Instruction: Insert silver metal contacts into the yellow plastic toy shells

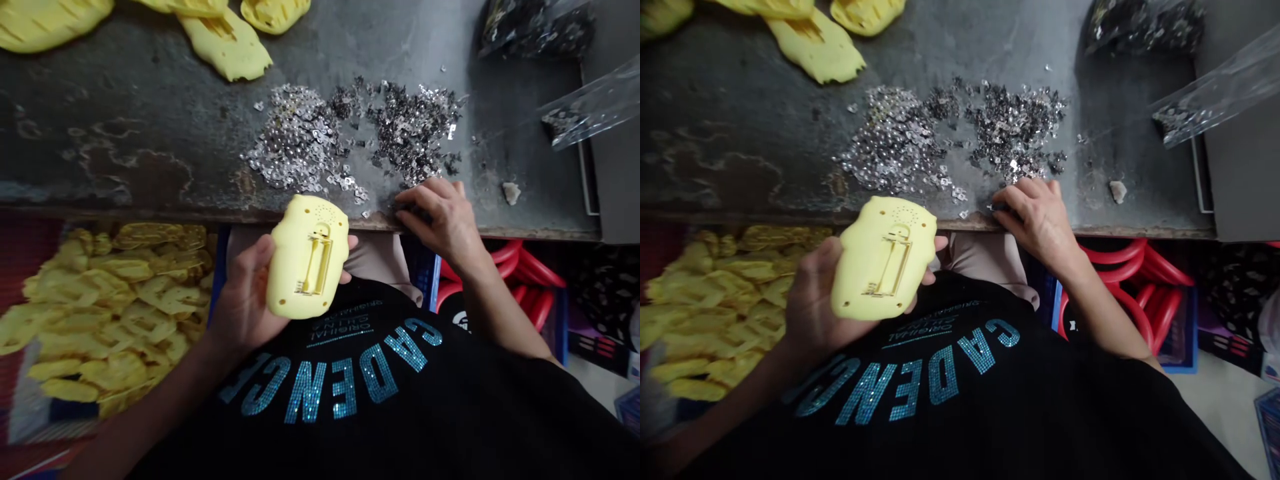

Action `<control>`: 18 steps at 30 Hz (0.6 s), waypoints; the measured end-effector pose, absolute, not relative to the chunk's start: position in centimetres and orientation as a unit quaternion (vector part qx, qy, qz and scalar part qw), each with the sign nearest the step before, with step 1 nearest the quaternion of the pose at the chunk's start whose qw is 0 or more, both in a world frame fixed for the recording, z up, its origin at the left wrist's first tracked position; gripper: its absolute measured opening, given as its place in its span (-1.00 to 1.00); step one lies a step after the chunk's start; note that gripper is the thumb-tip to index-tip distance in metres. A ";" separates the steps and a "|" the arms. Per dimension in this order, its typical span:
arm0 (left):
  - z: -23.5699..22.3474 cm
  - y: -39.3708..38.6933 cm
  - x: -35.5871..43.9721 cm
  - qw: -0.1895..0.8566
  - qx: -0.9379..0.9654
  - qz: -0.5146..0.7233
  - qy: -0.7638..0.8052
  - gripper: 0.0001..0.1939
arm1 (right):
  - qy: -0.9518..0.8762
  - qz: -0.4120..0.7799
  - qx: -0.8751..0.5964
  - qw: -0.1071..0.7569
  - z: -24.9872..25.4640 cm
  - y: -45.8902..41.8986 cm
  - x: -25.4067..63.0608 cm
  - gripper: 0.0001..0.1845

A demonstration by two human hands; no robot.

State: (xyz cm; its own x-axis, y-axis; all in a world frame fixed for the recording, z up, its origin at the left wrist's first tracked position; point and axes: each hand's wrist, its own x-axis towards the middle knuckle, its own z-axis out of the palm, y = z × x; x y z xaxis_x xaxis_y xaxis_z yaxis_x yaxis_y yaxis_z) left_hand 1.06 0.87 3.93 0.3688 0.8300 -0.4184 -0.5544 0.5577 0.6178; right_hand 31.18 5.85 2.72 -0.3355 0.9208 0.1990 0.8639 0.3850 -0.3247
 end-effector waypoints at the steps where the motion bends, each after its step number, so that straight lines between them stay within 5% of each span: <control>1: 4.0 0.9 1.3 0.805 0.191 0.430 0.360 -0.28 | -0.814 0.080 -0.548 0.177 2.4 5.9 31.1 -0.81; 11: 3.8 0.8 2.6 0.851 0.163 0.400 0.298 -0.30 | -0.819 0.230 -0.425 0.311 6.4 4.8 28.0 -0.90; 18: 3.9 -0.2 2.8 0.857 0.149 0.393 0.298 -0.16 | -0.821 0.293 -0.378 0.312 6.8 4.5 25.9 -0.91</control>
